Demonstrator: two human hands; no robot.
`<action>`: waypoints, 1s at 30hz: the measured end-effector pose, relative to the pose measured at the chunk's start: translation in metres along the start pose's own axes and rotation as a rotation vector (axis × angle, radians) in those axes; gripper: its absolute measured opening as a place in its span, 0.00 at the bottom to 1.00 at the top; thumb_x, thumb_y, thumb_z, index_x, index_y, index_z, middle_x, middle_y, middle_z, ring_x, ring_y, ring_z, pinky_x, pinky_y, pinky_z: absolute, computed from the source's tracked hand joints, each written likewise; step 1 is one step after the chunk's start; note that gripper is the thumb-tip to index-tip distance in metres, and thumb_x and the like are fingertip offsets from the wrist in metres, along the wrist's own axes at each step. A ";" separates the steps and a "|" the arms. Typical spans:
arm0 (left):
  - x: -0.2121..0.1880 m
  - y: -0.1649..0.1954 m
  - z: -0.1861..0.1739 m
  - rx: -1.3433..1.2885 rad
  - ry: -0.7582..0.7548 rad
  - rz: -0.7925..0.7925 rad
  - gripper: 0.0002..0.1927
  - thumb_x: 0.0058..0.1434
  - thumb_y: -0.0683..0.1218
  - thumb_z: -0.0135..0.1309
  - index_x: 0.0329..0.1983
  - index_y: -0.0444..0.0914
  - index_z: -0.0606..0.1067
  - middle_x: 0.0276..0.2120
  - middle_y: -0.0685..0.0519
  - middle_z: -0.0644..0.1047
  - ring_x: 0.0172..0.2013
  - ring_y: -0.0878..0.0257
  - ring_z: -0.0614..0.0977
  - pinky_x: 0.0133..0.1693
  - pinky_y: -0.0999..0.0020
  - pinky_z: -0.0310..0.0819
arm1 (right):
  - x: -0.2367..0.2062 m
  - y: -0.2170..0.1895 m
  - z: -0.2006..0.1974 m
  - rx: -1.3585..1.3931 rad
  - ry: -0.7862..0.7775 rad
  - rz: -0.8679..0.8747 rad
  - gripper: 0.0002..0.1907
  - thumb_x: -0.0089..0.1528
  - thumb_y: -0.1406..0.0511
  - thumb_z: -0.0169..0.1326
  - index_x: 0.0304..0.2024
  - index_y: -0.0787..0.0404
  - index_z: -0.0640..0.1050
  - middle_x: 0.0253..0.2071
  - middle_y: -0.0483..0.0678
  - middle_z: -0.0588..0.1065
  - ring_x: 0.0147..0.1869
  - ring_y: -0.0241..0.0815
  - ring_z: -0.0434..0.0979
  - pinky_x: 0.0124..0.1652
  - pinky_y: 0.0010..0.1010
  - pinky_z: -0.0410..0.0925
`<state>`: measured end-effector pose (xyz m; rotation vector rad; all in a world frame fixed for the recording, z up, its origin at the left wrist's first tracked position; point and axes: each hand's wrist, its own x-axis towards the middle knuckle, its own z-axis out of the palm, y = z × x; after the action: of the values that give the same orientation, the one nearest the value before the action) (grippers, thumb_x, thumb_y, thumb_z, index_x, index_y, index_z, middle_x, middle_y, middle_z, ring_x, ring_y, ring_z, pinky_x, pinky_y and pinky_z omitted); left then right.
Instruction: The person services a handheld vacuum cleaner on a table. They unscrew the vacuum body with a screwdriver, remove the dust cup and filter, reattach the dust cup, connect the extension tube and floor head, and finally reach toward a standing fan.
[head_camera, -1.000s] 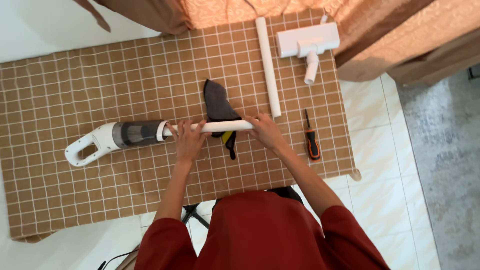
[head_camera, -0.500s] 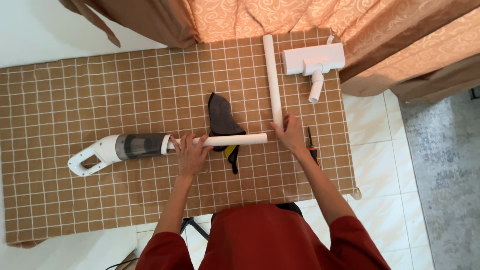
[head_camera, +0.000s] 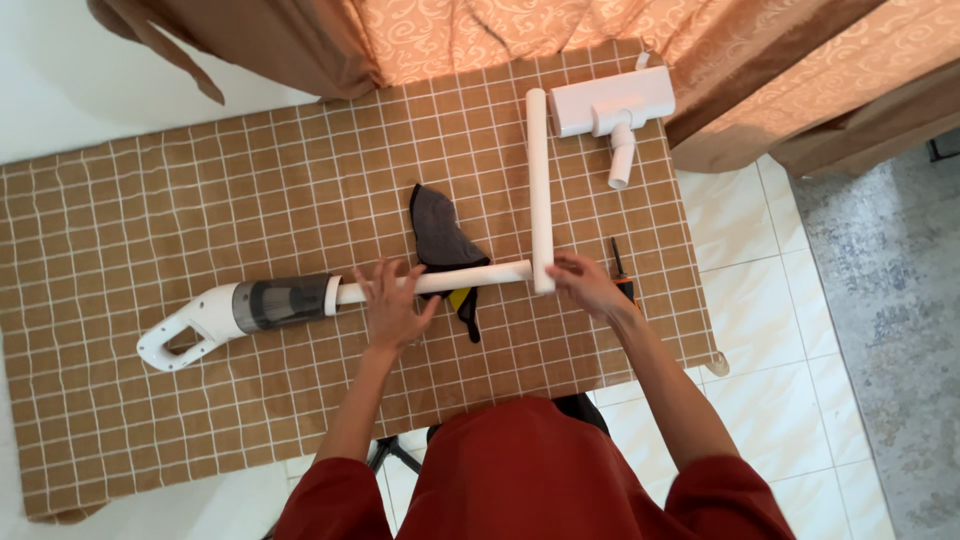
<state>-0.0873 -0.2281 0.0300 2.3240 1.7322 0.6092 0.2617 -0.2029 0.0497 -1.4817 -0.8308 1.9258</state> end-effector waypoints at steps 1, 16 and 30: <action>0.005 0.006 0.000 -0.041 0.012 0.041 0.28 0.53 0.58 0.64 0.55 0.42 0.74 0.56 0.43 0.69 0.64 0.41 0.65 0.67 0.24 0.35 | -0.009 0.006 -0.002 0.024 -0.046 0.033 0.27 0.65 0.61 0.57 0.63 0.67 0.71 0.53 0.51 0.79 0.54 0.38 0.81 0.53 0.29 0.75; 0.082 0.095 0.043 -0.058 -0.366 0.261 0.22 0.62 0.58 0.60 0.52 0.41 0.77 0.45 0.43 0.76 0.53 0.46 0.76 0.54 0.49 0.69 | -0.085 0.059 -0.015 0.661 0.021 -0.375 0.27 0.63 0.74 0.58 0.64 0.61 0.68 0.48 0.51 0.75 0.54 0.48 0.79 0.55 0.43 0.75; 0.063 0.086 -0.018 -0.318 -0.362 0.394 0.19 0.70 0.56 0.51 0.47 0.34 0.75 0.39 0.45 0.78 0.33 0.48 0.82 0.34 0.55 0.76 | -0.046 0.050 0.044 0.621 0.194 -0.427 0.21 0.63 0.76 0.56 0.56 0.60 0.69 0.53 0.53 0.76 0.59 0.50 0.78 0.59 0.42 0.73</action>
<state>-0.0047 -0.1963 0.0919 2.3676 0.9560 0.4429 0.2259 -0.2759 0.0487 -0.9929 -0.3650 1.4979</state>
